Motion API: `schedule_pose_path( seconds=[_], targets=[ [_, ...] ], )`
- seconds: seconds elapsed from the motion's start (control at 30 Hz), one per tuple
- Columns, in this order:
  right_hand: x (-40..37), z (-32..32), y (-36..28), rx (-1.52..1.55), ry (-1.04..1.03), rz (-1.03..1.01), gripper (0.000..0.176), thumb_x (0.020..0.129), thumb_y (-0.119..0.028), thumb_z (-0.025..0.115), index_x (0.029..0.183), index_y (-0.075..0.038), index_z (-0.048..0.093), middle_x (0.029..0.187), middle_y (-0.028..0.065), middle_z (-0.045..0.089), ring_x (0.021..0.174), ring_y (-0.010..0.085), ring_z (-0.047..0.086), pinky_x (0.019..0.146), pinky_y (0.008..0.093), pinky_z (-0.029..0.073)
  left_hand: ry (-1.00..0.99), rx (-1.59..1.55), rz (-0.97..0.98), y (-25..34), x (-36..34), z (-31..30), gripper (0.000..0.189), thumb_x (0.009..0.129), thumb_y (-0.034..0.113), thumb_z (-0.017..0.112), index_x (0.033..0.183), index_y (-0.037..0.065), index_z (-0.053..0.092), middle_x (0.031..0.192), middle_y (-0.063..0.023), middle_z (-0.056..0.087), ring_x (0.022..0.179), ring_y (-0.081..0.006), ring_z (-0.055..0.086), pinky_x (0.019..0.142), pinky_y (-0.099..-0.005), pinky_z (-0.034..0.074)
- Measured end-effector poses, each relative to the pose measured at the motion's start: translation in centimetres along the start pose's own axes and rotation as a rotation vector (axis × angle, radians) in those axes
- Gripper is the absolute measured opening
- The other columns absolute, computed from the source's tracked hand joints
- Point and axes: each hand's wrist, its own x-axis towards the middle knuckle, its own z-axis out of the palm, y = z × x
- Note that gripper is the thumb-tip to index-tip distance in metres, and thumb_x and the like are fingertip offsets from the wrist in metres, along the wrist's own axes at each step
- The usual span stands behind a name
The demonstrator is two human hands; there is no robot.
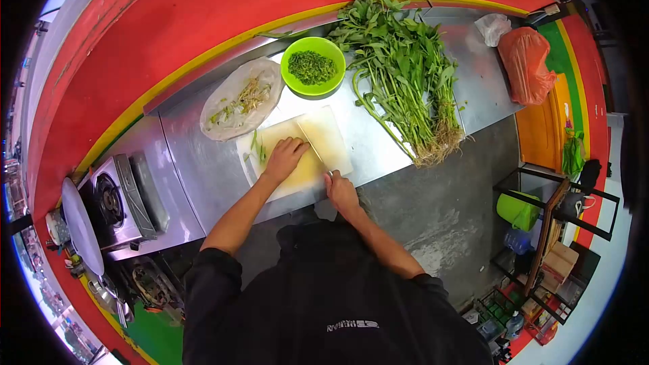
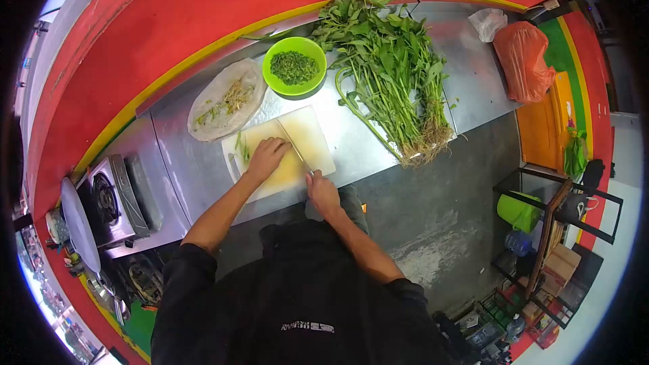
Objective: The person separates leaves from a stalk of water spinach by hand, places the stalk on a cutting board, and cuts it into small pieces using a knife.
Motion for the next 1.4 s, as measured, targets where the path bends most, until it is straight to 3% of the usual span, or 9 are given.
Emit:
schedule_pose_path(
  seconds=[0.23, 0.67, 1.03, 1.4],
  targets=[
    [-0.4, -1.6, 0.0, 0.243, -0.022, 0.033, 0.042, 0.104, -0.032, 0.048, 0.093, 0.006, 0.057, 0.07, 0.0326, 0.062, 0.068, 0.0524, 0.062, 0.061, 0.0586, 0.05, -0.035, -0.025, 0.011, -0.1, -0.1, -0.1, 0.034, 0.081, 0.007, 0.06, 0.115, 0.007, 0.066, 0.098, -0.0064, 0.061, 0.094, -0.0249, 0.061, 0.084, -0.0371, 0.048],
    [-2.3, -2.3, 0.5, 0.165, -0.081, 0.074, 0.044, 0.105, -0.037, 0.046, 0.097, 0.004, 0.06, 0.075, 0.0318, 0.064, 0.073, 0.0519, 0.064, 0.066, 0.0598, 0.05, -0.03, -0.081, 0.002, -0.1, -0.3, 0.0, 0.035, 0.079, 0.005, 0.061, 0.114, 0.005, 0.066, 0.101, -0.0079, 0.062, 0.096, -0.0256, 0.061, 0.087, -0.037, 0.049],
    [-0.7, 0.1, 0.0, -0.01, -0.025, 0.044, 0.043, 0.104, -0.036, 0.047, 0.093, 0.005, 0.056, 0.068, 0.0284, 0.064, 0.064, 0.0482, 0.065, 0.058, 0.0561, 0.053, -0.087, -0.036, 0.003, 0.0, -0.2, -0.1, 0.036, 0.079, 0.005, 0.057, 0.114, 0.004, 0.064, 0.105, -0.0084, 0.06, 0.095, -0.0257, 0.059, 0.084, -0.0365, 0.05],
    [-1.6, -0.7, 0.8, 0.142, -0.032, 0.026, 0.046, 0.103, -0.038, 0.049, 0.091, 0.005, 0.058, 0.067, 0.031, 0.062, 0.065, 0.0499, 0.064, 0.06, 0.0564, 0.053, -0.026, -0.103, 0.028, -0.1, -0.5, -0.5, 0.037, 0.079, 0.004, 0.059, 0.116, 0.002, 0.064, 0.108, -0.0115, 0.062, 0.1, -0.0288, 0.061, 0.09, -0.0377, 0.05]
  ],
)
